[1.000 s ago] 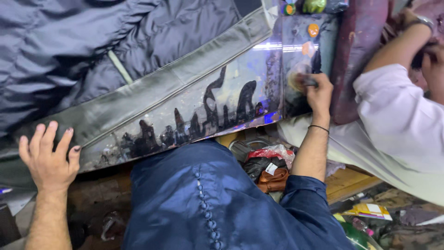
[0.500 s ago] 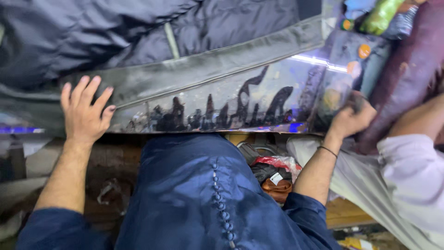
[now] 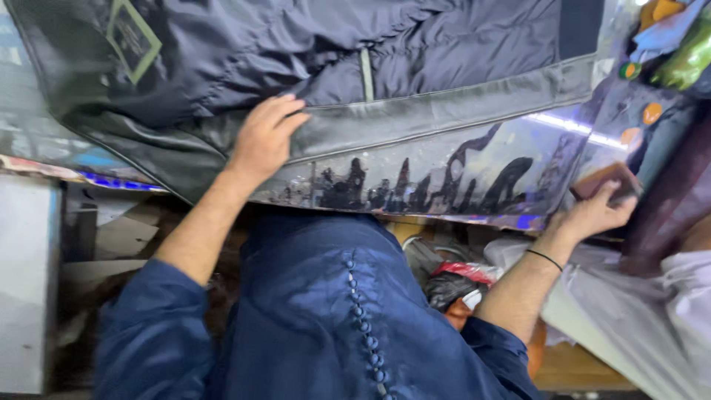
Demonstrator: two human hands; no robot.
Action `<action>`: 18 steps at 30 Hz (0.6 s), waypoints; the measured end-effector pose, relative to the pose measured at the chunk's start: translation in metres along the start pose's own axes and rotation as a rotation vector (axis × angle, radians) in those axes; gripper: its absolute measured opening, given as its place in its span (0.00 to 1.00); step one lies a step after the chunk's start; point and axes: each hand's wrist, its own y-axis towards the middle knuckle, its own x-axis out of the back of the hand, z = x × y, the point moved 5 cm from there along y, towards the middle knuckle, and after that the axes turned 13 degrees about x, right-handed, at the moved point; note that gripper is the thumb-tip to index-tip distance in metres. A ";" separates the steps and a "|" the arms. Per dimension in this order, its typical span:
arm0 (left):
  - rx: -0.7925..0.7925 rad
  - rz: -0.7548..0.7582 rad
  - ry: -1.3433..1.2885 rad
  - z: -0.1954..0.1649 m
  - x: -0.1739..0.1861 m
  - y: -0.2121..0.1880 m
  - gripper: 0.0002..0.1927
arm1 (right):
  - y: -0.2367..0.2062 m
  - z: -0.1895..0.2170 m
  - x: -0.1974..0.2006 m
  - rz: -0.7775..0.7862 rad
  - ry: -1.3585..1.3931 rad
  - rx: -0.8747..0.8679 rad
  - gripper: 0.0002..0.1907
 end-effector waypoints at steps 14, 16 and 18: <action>0.009 0.104 0.184 0.047 -0.011 0.048 0.11 | -0.264 0.245 -0.283 0.770 -0.220 0.274 0.08; -0.052 0.118 0.183 0.051 -0.009 0.054 0.06 | -0.266 0.250 -0.290 0.831 -0.206 0.359 0.12; -0.106 0.102 0.110 0.051 -0.002 0.059 0.08 | -0.252 0.243 -0.287 0.790 -0.361 0.422 0.11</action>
